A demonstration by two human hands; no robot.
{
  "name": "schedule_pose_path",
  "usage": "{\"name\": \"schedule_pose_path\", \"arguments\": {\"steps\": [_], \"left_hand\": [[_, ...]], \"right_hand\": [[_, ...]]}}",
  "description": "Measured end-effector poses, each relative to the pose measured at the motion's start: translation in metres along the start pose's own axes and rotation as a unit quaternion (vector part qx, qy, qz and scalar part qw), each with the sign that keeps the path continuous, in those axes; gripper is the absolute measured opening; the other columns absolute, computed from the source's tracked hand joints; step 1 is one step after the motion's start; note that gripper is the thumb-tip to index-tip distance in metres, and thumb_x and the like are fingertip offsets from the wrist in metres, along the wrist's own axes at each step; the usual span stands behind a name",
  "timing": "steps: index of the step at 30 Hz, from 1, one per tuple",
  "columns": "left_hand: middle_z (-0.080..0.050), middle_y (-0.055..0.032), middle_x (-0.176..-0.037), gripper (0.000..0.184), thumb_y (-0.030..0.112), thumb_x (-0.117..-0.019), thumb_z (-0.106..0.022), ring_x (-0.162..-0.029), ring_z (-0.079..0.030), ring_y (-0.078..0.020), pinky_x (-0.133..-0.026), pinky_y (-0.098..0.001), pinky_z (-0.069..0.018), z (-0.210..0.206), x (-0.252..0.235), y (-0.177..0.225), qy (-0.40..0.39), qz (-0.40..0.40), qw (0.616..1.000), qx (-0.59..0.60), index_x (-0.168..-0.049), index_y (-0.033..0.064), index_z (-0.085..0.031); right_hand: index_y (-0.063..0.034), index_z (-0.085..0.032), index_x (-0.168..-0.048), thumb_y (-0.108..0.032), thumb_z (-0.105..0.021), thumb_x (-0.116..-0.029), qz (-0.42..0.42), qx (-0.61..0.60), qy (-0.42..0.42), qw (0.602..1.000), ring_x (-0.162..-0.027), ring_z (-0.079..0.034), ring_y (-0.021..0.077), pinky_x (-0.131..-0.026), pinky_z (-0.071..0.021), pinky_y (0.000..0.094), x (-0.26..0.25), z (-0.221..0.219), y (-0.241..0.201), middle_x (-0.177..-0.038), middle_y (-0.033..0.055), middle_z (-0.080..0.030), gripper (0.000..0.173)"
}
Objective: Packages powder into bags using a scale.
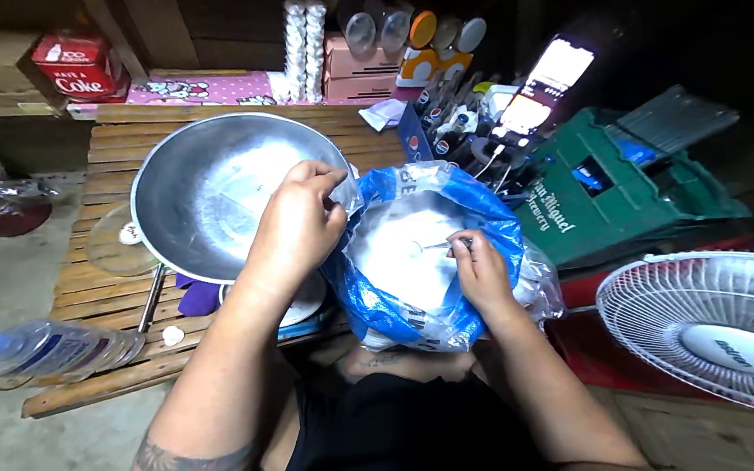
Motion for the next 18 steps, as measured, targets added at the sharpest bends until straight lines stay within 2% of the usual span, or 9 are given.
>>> {"name": "schedule_pose_path", "arguments": {"steps": [3,7,12,18], "left_hand": [[-0.063,-0.0167,-0.131,0.037,0.003,-0.0943,-0.062,-0.093,-0.07,-0.0219,-0.078,-0.0358,-0.0592,0.0,0.0,0.0,0.0,-0.004,1.0,-0.001,-0.131,0.0037,-0.069],[-0.063,-0.0167,-0.131,0.037,0.003,-0.0948,-0.061,-0.091,-0.07,-0.0214,-0.078,-0.0349,-0.059,0.0,0.0,0.001,-0.002,-0.004,1.0,-0.003,-0.131,0.0042,-0.068],[-0.063,-0.0166,-0.131,0.037,0.002,-0.0944,-0.061,-0.093,-0.07,-0.0216,-0.078,-0.0347,-0.0593,0.0,0.0,0.0,0.002,-0.007,1.0,-0.003,-0.131,0.0041,-0.069],[-0.064,-0.0165,-0.13,0.037,0.002,-0.0941,-0.062,-0.092,-0.07,-0.0211,-0.077,-0.0347,-0.0593,0.0,-0.001,-0.001,0.003,-0.009,1.0,-0.003,-0.131,0.0041,-0.069]], "right_hand": [[-0.0027,-0.063,-0.117,-0.023,-0.041,-0.1092,-0.027,-0.069,-0.037,0.997,-0.075,-0.063,0.0162,-0.073,-0.0547,0.039,0.001,-0.01,0.0,-0.084,0.0061,-0.066,0.031],[-0.0055,-0.061,-0.118,-0.022,-0.041,-0.109,-0.114,-0.174,-0.057,0.976,-0.073,-0.06,0.0061,-0.071,-0.0506,0.0283,0.001,-0.016,0.011,-0.082,-0.0005,-0.066,0.027],[-0.0065,-0.056,-0.121,-0.018,-0.04,-0.1105,-0.258,-0.346,-0.012,0.902,-0.072,-0.062,0.0046,-0.071,-0.0533,0.0228,0.004,-0.018,0.035,-0.082,-0.0025,-0.063,0.022],[-0.0088,-0.056,-0.118,-0.016,-0.038,-0.1111,-0.31,-0.468,0.051,0.826,-0.068,-0.063,0.0045,-0.068,-0.0553,0.0213,0.005,-0.01,0.043,-0.079,-0.0037,-0.064,0.021]]}}
Point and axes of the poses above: each hand's wrist, its own x-axis away from the middle knuckle, its own z-axis out of the back of the hand, y = z × x, the point moved 6 cm from there along -x, towards the middle knuckle
